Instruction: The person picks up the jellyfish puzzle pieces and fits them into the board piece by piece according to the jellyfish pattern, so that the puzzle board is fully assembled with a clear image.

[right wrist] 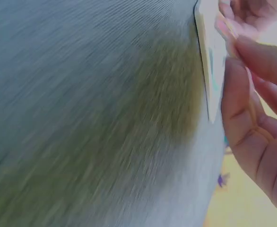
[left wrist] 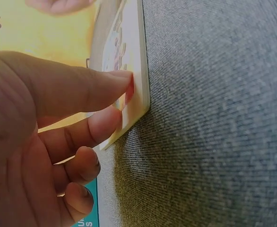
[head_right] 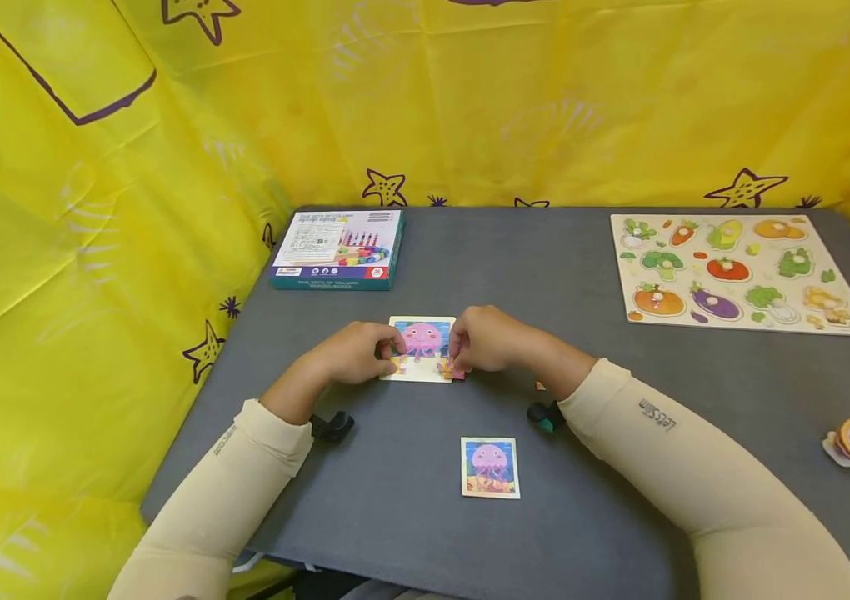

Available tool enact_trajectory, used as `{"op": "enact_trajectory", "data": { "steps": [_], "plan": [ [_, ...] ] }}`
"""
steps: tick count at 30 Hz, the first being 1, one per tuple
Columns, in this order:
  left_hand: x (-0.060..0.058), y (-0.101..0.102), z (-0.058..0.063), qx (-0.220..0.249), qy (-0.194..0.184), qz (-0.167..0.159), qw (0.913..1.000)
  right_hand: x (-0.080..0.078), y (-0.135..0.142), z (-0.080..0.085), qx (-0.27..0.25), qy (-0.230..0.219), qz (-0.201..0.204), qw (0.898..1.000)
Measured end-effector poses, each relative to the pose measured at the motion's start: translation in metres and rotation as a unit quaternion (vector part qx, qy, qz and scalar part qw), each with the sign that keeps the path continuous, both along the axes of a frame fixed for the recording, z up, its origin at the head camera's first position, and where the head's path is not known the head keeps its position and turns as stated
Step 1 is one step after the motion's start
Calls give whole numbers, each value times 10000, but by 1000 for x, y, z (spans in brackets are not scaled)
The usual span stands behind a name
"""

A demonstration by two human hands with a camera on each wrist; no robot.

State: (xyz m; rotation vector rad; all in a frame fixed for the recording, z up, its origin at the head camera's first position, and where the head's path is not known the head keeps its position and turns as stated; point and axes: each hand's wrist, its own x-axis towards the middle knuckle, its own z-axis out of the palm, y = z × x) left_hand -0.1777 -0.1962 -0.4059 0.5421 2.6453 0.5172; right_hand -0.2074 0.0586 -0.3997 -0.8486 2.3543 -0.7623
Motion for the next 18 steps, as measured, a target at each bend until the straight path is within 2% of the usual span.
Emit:
{"op": "enact_trajectory", "data": {
  "steps": [4, 9, 14, 18],
  "plan": [
    [-1, 0, 0, -75, -38, -21, 10000, -6, -23, -3, -184, -28, -127, 9997],
    [-2, 1, 0, -104, -48, -4, 9999, -8, -46, -8, -148, 201, -6, 9997],
    [-2, 4, -1, -138, 39, 108, 9998, -7, -56, -11, 83, 543, 93, 9984],
    [-4, 7, -2, -244, 106, 202, 9994, -9, -54, -12, 161, 787, -53, 9968]
  ]
}}
